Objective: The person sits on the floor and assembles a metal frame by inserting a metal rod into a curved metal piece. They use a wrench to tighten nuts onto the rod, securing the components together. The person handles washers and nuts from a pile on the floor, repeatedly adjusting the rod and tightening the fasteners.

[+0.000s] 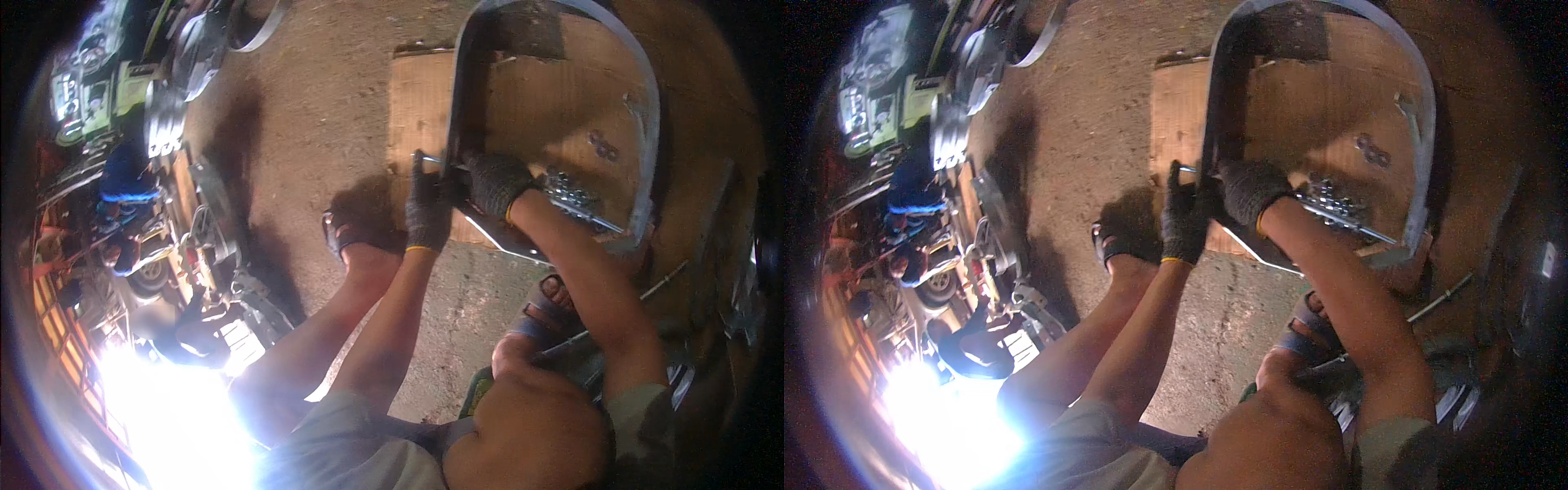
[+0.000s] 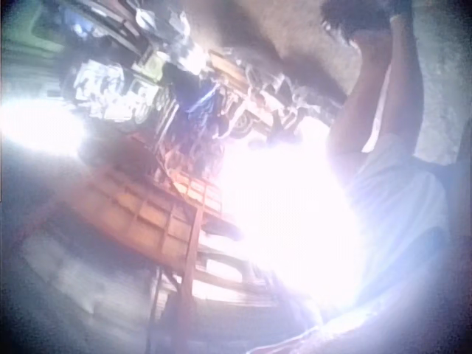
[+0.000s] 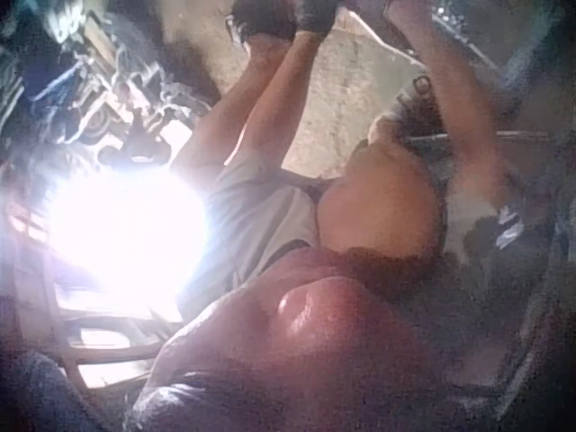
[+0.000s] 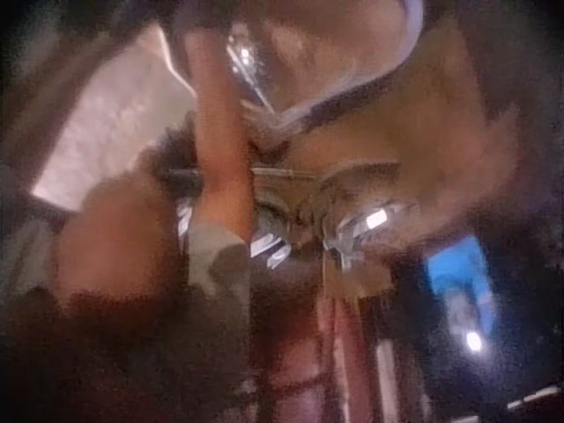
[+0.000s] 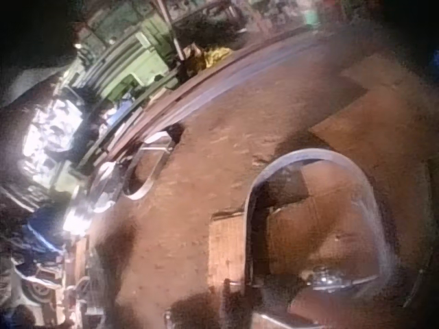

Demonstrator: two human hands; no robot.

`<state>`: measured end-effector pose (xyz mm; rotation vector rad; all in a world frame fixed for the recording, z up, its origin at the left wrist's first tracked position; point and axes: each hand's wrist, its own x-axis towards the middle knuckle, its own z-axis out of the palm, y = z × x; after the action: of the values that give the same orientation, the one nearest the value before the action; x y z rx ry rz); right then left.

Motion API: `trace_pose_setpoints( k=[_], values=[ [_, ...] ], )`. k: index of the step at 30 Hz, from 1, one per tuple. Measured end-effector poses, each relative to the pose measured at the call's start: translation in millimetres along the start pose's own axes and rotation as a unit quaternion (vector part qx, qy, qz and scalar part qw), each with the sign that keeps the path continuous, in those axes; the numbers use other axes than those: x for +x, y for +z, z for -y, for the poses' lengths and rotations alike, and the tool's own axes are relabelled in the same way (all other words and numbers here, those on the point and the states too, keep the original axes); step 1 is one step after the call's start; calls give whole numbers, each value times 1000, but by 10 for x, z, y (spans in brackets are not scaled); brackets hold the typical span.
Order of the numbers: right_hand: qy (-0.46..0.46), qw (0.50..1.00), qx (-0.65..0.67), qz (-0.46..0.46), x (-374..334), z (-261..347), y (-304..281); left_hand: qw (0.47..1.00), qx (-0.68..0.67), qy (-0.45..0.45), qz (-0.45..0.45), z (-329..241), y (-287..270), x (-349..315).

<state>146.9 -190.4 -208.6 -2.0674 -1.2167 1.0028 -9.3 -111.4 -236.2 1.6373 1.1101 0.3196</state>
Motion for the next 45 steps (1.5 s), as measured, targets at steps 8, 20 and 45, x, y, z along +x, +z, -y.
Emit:
trace_pose_setpoints(
  k=[8,20,45],
  values=[
    [5,908,17,-419,-1220,-341,-143,874,374,294,-97,-390,76,-297],
    [331,729,249,-546,-3258,-1173,-44,753,440,414,261,-776,1446,-250],
    [266,828,-29,-492,-2353,-822,-288,764,425,428,229,-844,1809,-329]
  ],
)
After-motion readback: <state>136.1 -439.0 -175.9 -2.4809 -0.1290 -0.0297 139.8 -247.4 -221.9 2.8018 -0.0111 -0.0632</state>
